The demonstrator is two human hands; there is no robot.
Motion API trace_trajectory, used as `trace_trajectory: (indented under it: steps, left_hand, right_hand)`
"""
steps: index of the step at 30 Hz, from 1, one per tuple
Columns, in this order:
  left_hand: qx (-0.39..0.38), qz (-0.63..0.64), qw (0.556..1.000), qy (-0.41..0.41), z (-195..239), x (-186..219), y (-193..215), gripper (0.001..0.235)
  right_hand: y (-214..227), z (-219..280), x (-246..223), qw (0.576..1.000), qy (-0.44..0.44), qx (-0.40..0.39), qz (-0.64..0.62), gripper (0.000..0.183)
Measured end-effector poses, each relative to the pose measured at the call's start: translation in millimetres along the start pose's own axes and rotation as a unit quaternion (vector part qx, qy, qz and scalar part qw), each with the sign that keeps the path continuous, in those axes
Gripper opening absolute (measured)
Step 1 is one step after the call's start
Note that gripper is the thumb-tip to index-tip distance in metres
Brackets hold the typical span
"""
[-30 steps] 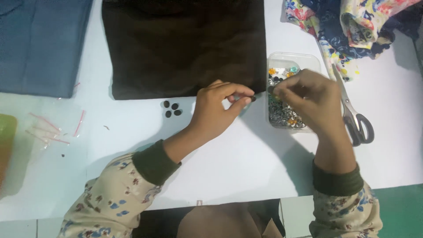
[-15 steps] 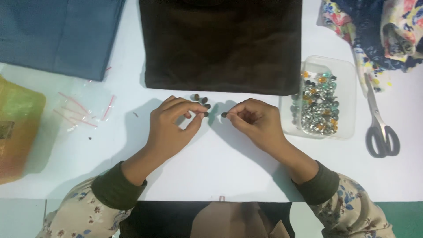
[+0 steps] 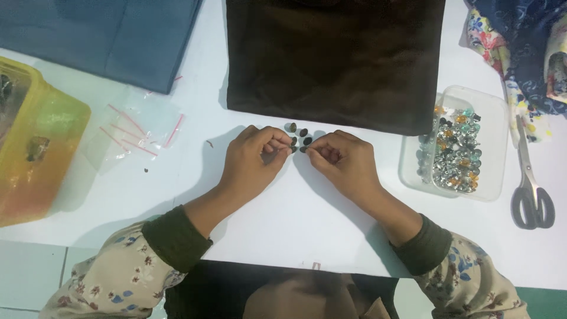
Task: Sorting and packaging small decorative beads and buttons into plastic bags
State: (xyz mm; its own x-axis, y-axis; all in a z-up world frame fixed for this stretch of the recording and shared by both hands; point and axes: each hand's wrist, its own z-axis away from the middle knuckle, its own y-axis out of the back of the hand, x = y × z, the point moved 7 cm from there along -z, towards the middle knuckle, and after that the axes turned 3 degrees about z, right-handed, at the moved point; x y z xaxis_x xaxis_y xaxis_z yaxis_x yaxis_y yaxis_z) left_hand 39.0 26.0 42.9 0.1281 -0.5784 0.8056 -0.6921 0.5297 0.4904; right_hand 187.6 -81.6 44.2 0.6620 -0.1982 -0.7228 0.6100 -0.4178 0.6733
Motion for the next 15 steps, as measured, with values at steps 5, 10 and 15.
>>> trace_trajectory:
  steps: [5,10,15]
  left_hand:
    - [0.016,-0.015,1.0,-0.01,1,-3,-2,0.021]
    - [0.023,-0.027,0.999,-0.028,2,2,1,0.023]
    - [0.049,-0.008,0.998,-0.034,3,13,7,0.022]
  right_hand:
    - [-1,1,1,1.0,0.009,-0.002,0.002,0.007]
    - [4,3,-4,1.0,0.025,0.01,-0.004,0.008]
    - [13,7,-3,0.999,0.001,0.018,-0.042,0.006]
